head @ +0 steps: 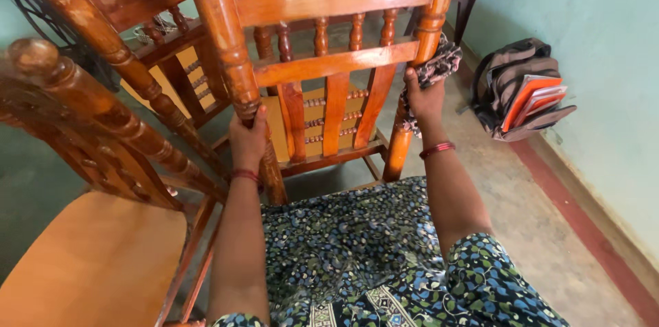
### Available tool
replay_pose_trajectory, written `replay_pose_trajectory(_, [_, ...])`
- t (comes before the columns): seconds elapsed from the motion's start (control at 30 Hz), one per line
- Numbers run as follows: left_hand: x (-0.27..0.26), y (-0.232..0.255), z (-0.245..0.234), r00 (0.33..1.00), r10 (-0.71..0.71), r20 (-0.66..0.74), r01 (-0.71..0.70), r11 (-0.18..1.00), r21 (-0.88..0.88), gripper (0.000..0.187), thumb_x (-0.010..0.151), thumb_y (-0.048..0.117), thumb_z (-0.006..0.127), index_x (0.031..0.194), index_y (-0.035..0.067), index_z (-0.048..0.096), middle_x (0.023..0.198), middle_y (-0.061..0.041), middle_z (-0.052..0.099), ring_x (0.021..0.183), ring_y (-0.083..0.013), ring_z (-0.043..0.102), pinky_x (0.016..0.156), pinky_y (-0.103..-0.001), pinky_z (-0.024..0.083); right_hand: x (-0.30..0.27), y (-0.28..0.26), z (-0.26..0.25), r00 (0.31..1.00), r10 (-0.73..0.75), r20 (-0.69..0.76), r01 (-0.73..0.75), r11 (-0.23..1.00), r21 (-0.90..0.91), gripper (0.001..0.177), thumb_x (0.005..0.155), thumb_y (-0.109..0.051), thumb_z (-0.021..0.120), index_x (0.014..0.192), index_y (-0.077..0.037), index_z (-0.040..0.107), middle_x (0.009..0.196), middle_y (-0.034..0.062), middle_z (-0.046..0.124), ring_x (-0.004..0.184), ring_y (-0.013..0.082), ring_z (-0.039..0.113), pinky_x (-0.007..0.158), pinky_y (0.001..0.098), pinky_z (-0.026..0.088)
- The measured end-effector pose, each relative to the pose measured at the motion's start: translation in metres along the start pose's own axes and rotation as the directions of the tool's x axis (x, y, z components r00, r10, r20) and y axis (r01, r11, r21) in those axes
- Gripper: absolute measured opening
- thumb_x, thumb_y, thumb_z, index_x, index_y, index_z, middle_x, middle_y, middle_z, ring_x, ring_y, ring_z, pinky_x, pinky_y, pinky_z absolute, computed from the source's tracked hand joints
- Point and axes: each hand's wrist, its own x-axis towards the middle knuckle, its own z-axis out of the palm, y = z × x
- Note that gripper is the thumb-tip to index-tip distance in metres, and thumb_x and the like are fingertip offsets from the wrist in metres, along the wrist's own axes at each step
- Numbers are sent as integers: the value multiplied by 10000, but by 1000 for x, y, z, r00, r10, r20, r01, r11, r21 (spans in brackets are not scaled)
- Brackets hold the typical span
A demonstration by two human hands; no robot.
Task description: The person wipes the backrest of a wooden chair using a patterned cloth. They systematically clean the vertical spindles and horizontal rails, moving from the center outward and then to the top rail.
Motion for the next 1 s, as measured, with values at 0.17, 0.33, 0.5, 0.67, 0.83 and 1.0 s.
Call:
replay_pose_trajectory(0.17, [36,-3,2,994,-108,18,107,992,60,587,940,595,656,1162,51,676,1062,-80,711,988,-244,678,865,-444,537,24,-10,21,999,-25,22,27,995,-99,615,916,-464,807,1264,-8,586,1160,188,744,1125,347,717,963,433,531])
replay_pose_trajectory(0.33, [62,-10,2,990,-137,-35,139,987,85,632,917,617,680,1184,44,671,1069,-73,709,1006,-250,669,878,-449,520,38,-21,36,1000,-6,22,9,990,-141,630,914,-485,809,1262,-11,583,1145,208,745,1112,371,720,954,450,543])
replay_pose_trajectory(0.5, [94,-22,-15,936,-353,-12,352,934,-56,643,889,611,719,1004,-10,598,846,-145,648,785,-319,670,727,-471,577,45,-30,57,1000,-7,9,8,990,-144,663,911,-489,782,1294,5,560,1131,238,734,1104,418,695,937,464,530])
replay_pose_trajectory(0.67, [102,-29,-17,985,-131,-111,141,986,93,633,911,623,751,904,2,631,818,-68,645,706,-194,649,640,-381,550,46,-24,71,996,14,-89,-21,996,-86,580,969,-485,734,1277,-12,599,1147,235,740,1137,407,711,976,459,534])
replay_pose_trajectory(0.83, [92,-17,-17,979,-197,-56,191,977,-96,597,858,612,747,870,36,590,728,-45,596,582,-156,641,547,-356,574,39,-17,74,969,-134,-208,90,974,-207,544,976,-302,732,1393,-3,552,1383,267,593,1331,418,558,1151,468,439])
replay_pose_trajectory(1.0, [92,-8,-15,975,-212,-62,199,964,-174,565,856,580,771,818,60,553,685,-50,548,548,-155,581,500,-344,573,38,-50,111,873,-459,-164,382,853,-355,746,957,-142,768,1558,8,351,1643,276,255,1516,512,315,1306,500,262])
